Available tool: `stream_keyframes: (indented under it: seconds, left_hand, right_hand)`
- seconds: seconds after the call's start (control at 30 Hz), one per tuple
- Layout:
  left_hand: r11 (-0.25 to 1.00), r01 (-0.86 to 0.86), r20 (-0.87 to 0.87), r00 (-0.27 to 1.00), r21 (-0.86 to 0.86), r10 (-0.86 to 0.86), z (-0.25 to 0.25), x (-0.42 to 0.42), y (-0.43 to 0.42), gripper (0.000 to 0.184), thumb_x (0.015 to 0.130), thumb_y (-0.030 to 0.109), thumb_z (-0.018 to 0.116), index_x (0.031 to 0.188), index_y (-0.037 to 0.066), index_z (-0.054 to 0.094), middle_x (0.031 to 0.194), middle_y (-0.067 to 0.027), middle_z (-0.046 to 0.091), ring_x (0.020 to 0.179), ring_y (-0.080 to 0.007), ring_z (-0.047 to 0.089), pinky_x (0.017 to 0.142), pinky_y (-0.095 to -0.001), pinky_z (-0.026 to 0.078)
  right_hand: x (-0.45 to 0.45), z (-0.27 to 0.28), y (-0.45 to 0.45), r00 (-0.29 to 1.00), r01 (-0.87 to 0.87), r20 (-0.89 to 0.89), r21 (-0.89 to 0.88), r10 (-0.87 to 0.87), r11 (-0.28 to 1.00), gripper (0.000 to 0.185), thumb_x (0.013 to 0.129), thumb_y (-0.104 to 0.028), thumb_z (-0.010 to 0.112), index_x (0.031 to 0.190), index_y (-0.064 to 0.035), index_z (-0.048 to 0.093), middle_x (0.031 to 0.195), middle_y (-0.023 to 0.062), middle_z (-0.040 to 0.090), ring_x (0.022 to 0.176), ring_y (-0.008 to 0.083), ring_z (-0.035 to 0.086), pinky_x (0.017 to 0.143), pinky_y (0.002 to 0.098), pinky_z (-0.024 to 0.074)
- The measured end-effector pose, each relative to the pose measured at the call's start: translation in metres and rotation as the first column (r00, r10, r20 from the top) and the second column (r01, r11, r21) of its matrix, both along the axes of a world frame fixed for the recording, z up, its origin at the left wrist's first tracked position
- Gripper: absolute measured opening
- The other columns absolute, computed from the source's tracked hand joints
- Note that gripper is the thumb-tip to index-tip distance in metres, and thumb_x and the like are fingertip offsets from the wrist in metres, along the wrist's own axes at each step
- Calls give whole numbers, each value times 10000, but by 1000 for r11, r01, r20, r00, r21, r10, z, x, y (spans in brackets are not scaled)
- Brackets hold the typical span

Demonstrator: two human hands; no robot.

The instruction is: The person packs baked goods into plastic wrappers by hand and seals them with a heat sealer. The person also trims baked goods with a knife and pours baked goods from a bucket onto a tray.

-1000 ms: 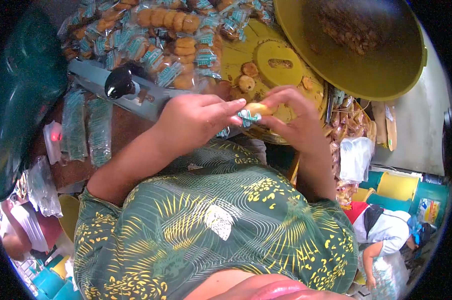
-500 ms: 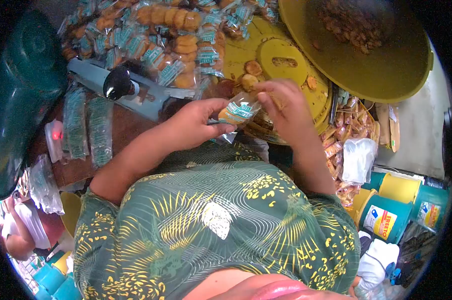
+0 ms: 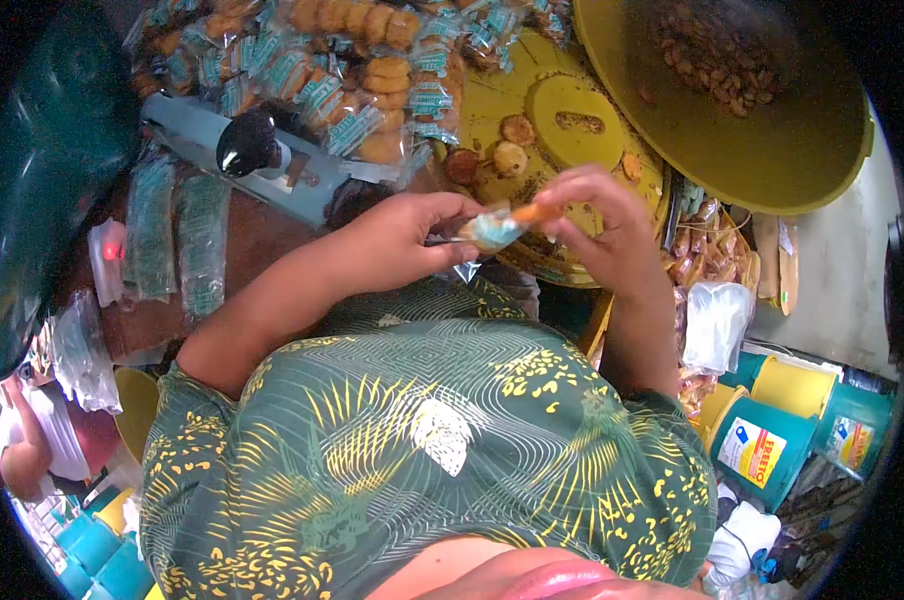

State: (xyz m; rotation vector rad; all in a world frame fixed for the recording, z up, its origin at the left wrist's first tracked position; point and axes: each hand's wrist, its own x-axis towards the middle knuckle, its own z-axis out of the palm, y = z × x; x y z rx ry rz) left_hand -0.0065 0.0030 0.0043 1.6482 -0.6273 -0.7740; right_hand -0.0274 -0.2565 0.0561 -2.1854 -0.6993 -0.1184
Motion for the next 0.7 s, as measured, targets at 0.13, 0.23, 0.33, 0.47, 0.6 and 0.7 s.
stream_keyframes:
  seconds: [0.13,0.23,0.33,0.47,0.6,0.7]
  left_hand:
    - [999,-31,-44,999,-6,31,7,-4,3,370,886,136,700,1206,-6,580,1068,-76,664,999,-129,601,901,-314,486]
    - [995,-90,42,995,50,88,-2,-5,3,378,892,174,698,1199,-13,580,1056,-65,662,974,-125,597,879,-301,485]
    - [991,-120,57,992,58,117,0,-3,3,388,893,189,697,1202,-13,577,1061,-64,661,970,-128,596,866,-297,486]
    - [989,-145,-18,989,-33,144,0,-3,0,363,898,153,685,1213,7,578,1132,-76,649,1031,-145,598,917,-311,481]
    - [972,-194,79,976,-132,205,-2,-3,0,346,903,95,665,1232,30,579,1219,-82,628,1111,-155,587,980,-321,461]
    - [964,-216,89,969,-157,232,-1,-3,2,350,906,71,655,1245,35,578,1243,-84,622,1134,-157,581,995,-319,454]
  right_hand:
    - [2,6,11,975,-119,-178,65,129,991,210,814,-42,727,1004,-22,641,976,83,646,952,207,612,862,314,466]
    - [1,5,17,985,-37,-164,114,56,993,190,817,-83,738,967,-27,637,977,91,659,955,238,629,844,333,489]
    - [4,-1,13,998,39,-65,177,-28,984,175,811,-74,741,941,-36,630,983,91,657,948,248,632,837,338,493]
    - [3,3,9,987,35,151,132,-55,991,141,812,-87,738,906,-67,634,989,93,659,946,260,638,831,349,500]
    - [-2,7,6,888,49,453,71,-76,996,103,823,-94,725,881,-97,639,999,92,661,950,271,640,828,364,506]
    - [-2,5,3,846,12,529,110,-69,994,111,824,-88,723,892,-105,636,999,93,663,946,278,642,819,375,510]
